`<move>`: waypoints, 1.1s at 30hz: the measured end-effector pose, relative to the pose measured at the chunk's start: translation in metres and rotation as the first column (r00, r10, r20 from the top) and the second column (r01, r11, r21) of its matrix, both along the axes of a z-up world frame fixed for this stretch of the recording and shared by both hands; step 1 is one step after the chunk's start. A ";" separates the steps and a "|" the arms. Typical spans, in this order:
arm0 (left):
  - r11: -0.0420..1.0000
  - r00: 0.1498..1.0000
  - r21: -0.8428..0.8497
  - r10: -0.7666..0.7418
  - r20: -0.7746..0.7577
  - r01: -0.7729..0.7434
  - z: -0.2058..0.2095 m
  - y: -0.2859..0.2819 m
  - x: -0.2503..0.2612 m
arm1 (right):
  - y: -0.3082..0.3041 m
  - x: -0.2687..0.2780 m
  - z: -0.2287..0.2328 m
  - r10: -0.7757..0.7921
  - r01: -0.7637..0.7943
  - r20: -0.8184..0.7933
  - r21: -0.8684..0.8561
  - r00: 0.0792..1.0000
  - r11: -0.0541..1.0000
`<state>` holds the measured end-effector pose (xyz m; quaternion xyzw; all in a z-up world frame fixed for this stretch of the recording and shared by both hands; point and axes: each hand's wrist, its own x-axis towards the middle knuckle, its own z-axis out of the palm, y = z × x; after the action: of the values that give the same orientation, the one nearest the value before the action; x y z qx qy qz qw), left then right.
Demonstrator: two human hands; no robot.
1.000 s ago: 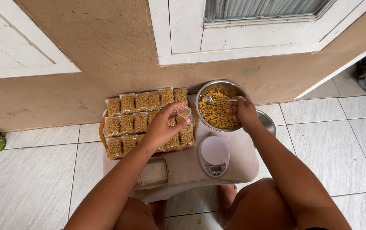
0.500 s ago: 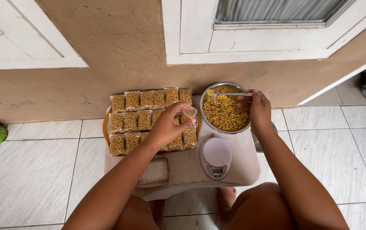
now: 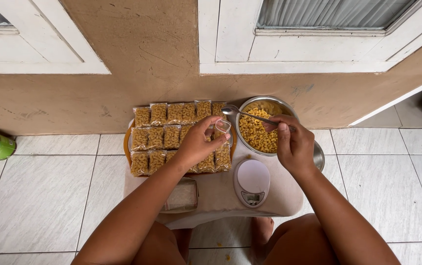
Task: Packaging small fried snacks into individual plastic bags using a spoon and a small cup for measurement.
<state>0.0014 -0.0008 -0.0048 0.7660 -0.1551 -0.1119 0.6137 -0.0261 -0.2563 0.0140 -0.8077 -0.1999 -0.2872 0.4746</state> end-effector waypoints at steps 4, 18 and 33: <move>0.999 0.999 -0.044 0.001 -0.038 -0.003 -0.008 0.003 0.003 | -0.009 0.016 -0.005 -0.008 0.008 0.011 0.017 1.000 1.000; 0.997 0.999 -0.075 -0.035 -0.006 0.035 -0.012 0.005 0.006 | -0.066 0.067 -0.112 -0.371 0.260 -0.638 -0.264 0.675 0.929; 0.997 0.997 0.023 -0.072 0.035 0.071 -0.003 0.001 0.003 | -0.062 0.071 -0.115 -0.098 0.381 -0.823 0.150 0.559 0.912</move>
<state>0.0043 0.0004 -0.0078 0.7686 -0.1921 -0.1217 0.5980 0.0446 -0.3183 -0.1013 -0.7835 0.1960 0.0160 0.5895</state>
